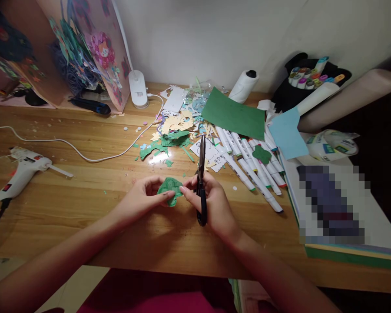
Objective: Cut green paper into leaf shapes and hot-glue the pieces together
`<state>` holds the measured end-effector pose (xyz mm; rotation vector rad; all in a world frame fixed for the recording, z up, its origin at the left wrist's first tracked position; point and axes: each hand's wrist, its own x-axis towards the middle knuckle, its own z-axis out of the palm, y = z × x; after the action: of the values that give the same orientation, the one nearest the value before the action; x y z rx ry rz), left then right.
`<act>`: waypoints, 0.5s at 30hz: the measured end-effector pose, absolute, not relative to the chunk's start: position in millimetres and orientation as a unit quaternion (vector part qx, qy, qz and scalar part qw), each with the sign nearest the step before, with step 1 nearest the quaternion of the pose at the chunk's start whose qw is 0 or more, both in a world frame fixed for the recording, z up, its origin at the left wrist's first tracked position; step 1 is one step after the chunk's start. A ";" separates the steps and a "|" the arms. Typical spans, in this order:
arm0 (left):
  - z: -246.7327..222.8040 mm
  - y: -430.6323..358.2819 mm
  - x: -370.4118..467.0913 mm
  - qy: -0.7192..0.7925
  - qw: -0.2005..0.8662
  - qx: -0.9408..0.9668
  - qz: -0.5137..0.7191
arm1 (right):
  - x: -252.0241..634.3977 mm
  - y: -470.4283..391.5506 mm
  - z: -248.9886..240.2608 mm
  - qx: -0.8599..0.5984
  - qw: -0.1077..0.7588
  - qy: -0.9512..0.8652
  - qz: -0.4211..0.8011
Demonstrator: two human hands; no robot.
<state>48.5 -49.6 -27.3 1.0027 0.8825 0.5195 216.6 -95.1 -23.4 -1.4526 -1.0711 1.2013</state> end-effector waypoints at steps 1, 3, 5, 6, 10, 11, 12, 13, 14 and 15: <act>-27.5 -50.0 48.8 0.403 0.749 0.467 0.242 | 216.5 -95.2 -24.3 -0.587 0.469 -0.431 0.499; -27.9 -50.6 49.7 0.404 0.737 0.480 0.251 | 216.0 -95.8 -27.0 -0.581 0.473 -0.422 0.510; -28.1 -51.1 51.0 0.403 0.733 0.488 0.251 | 215.7 -96.7 -29.5 -0.580 0.478 -0.410 0.516; -28.0 -51.3 51.7 0.398 0.736 0.488 0.249 | 215.7 -97.0 -30.4 -0.582 0.478 -0.406 0.517; -23.8 -50.1 51.5 0.394 0.744 0.478 0.249 | 216.2 -97.9 -30.2 -0.581 0.470 -0.390 0.537; -21.6 -49.1 50.6 0.406 0.737 0.477 0.254 | 215.7 -98.6 -29.7 -0.565 0.471 -0.382 0.560; -19.0 -48.0 49.5 0.421 0.726 0.478 0.259 | 214.6 -99.9 -29.4 -0.538 0.474 -0.370 0.590; -16.2 -46.7 48.3 0.437 0.714 0.479 0.264 | 213.0 -102.0 -29.2 -0.504 0.478 -0.355 0.625; -13.6 -45.4 47.0 0.451 0.704 0.478 0.269 | 210.9 -104.9 -29.4 -0.470 0.480 -0.339 0.659; -11.2 -44.2 45.9 0.460 0.697 0.477 0.275 | 208.4 -108.6 -29.8 -0.441 0.477 -0.324 0.687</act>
<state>45.9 -44.2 -11.2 1.0629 1.0265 0.6132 208.4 -108.6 -29.8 -1.0772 -0.7921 1.6789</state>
